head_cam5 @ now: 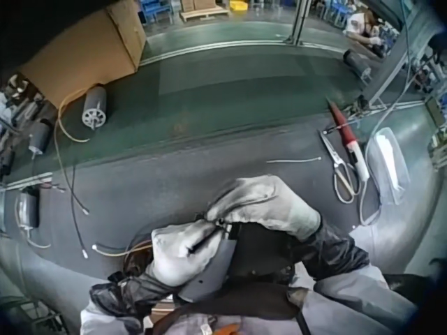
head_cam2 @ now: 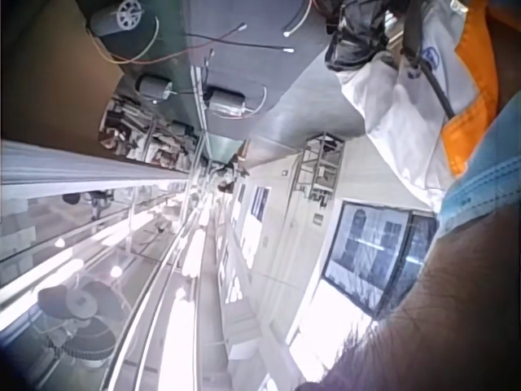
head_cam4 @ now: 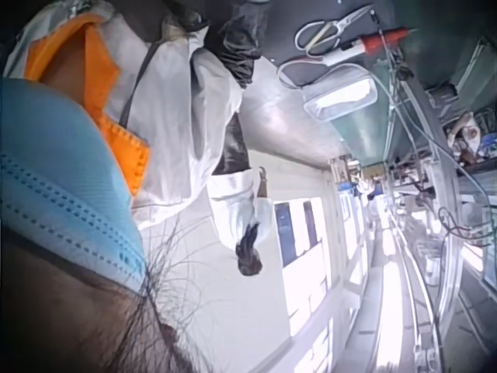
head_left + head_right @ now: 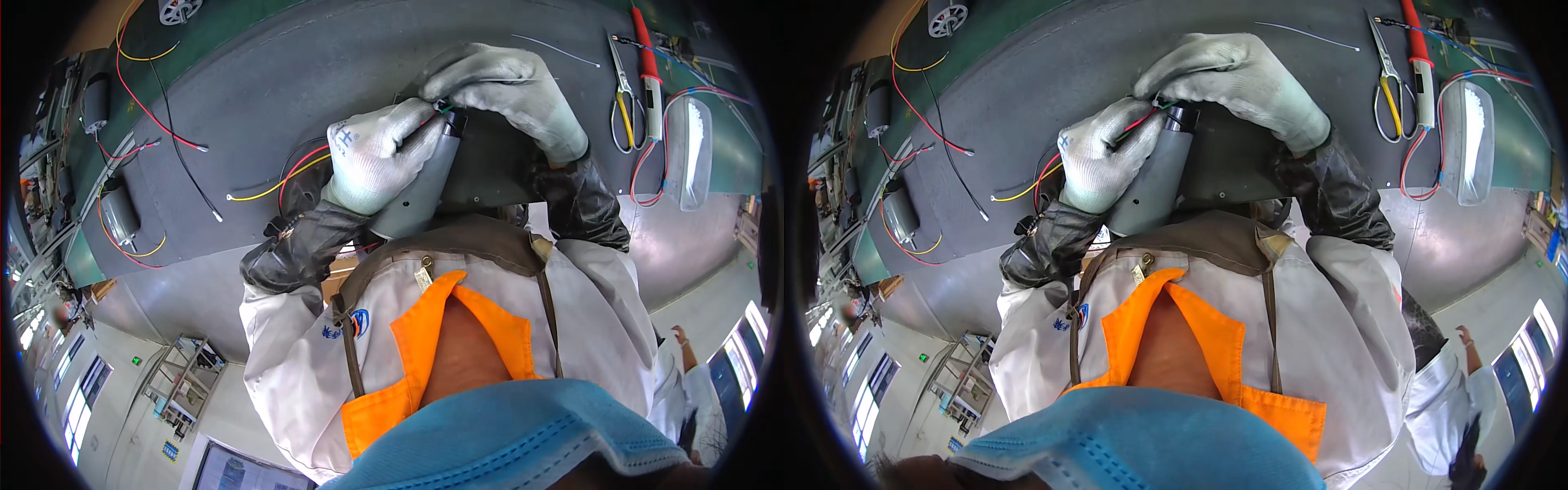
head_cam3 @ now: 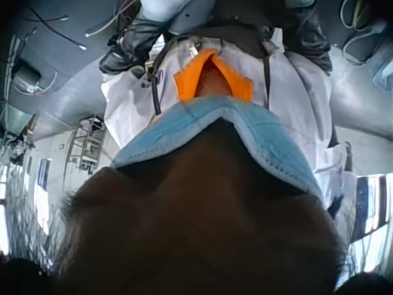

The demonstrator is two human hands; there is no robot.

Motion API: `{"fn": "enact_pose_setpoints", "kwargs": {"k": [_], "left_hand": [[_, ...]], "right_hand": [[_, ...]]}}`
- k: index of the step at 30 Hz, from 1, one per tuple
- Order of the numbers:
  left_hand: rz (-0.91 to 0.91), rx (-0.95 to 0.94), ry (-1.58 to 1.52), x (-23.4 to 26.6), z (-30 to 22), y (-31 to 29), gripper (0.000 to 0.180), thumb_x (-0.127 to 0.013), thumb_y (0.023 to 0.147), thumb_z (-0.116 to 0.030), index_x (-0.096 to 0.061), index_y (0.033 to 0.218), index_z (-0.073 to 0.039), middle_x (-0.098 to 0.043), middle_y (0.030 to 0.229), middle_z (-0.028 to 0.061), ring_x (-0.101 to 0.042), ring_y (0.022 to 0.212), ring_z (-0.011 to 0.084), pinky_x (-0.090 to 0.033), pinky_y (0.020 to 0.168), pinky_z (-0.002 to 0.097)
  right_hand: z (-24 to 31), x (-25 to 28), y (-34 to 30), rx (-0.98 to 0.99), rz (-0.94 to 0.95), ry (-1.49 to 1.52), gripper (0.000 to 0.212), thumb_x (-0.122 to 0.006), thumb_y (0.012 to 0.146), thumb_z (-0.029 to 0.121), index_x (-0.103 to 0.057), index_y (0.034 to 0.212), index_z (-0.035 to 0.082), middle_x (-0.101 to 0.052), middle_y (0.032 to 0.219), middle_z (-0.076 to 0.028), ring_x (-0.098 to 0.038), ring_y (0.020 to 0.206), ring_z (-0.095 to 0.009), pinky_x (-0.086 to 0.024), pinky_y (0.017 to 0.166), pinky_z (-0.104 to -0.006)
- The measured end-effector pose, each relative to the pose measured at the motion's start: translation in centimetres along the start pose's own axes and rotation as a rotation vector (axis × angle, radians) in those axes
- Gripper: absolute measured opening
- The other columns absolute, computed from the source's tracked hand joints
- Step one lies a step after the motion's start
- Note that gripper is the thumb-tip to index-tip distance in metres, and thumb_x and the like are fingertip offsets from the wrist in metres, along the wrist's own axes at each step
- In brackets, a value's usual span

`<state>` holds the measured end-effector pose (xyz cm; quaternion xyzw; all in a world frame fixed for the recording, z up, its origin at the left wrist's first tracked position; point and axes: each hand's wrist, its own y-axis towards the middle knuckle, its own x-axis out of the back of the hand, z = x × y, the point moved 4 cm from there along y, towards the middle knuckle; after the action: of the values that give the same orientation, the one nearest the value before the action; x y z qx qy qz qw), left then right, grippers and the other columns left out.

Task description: Connecting wires to small electric motors on an assembly line.

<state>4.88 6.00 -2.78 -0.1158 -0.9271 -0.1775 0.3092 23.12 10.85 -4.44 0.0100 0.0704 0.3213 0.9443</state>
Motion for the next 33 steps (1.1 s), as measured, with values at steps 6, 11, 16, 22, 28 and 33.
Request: {"fn": "enact_pose_setpoints", "kwargs": {"k": [6, 11, 16, 22, 28, 33], "left_hand": [[0.084, 0.025, 0.058, 0.4, -0.9, 0.3, 0.017, -0.077, 0.085, -0.010, -0.072, 0.098, 0.000, -0.073, 0.086, 0.0144, -0.072, 0.069, 0.0267, -0.057, 0.064, 0.0330], [0.204, -0.520, 0.613, 0.9, -0.3, 0.9, 0.018, -0.069, 0.081, -0.021, -0.068, 0.095, -0.011, -0.060, 0.061, 0.0034, -0.063, 0.052, 0.0206, -0.049, 0.048, 0.0368], [0.266, -0.603, 0.573, 0.9, -0.2, 1.5, 0.027, -0.069, 0.076, -0.018, -0.065, 0.098, -0.004, -0.052, 0.061, 0.0008, -0.056, 0.051, 0.0191, -0.044, 0.048, 0.0362], [0.430, -0.604, 0.651, 0.1, -2.2, 0.5, 0.027, -0.071, 0.086, -0.020, -0.064, 0.101, 0.002, -0.055, 0.060, 0.0021, -0.059, 0.051, 0.0213, -0.045, 0.049, 0.0381], [0.332, -0.310, 0.603, 2.5, -2.9, 1.2, 0.036, -0.075, 0.084, -0.032, -0.068, 0.111, -0.009, -0.060, 0.074, 0.0074, -0.063, 0.068, 0.0261, -0.051, 0.064, 0.0402], [0.310, -0.422, 0.227, 1.2, -2.3, 4.7, 0.024, -0.069, 0.088, -0.016, -0.069, 0.106, -0.001, -0.067, 0.102, 0.0168, -0.065, 0.094, 0.0351, -0.053, 0.084, 0.0411]], "right_hand": [[-0.1, -1.4, 0.7, -0.018, -0.237, 0.232, 0.029, -0.058, 0.103, 0.022, -0.070, 0.118, 0.000, -0.068, 0.086, -0.001, -0.057, 0.066, -0.005, -0.047, 0.061, -0.0187], [1.5, -2.1, -1.7, -0.201, -0.225, 0.174, 0.026, -0.055, 0.104, 0.017, -0.071, 0.116, 0.000, -0.062, 0.072, 0.002, -0.053, 0.058, -0.003, -0.040, 0.049, -0.0186], [2.1, -1.0, -0.6, -0.280, -0.283, 0.044, 0.018, -0.061, 0.099, 0.009, -0.075, 0.106, 0.000, -0.060, 0.064, 0.001, -0.051, 0.054, -0.003, -0.038, 0.046, -0.0204], [0.9, -2.7, 5.6, -0.213, -0.167, 0.237, 0.022, -0.059, 0.101, 0.016, -0.074, 0.109, 0.003, -0.057, 0.058, 0.003, -0.045, 0.046, -0.003, -0.035, 0.044, -0.0195], [2.6, 7.4, -4.9, 0.251, -0.742, -0.995, 0.041, -0.072, 0.091, 0.025, -0.066, 0.125, 0.002, -0.071, 0.106, -0.018, -0.069, 0.095, -0.031, -0.054, 0.084, -0.0404], [-4.3, 13.3, -21.4, -0.307, -1.001, -1.710, 0.052, -0.062, 0.093, 0.011, -0.050, 0.144, 0.009, -0.064, 0.094, -0.022, -0.065, 0.090, -0.039, -0.052, 0.083, -0.0487]]}}
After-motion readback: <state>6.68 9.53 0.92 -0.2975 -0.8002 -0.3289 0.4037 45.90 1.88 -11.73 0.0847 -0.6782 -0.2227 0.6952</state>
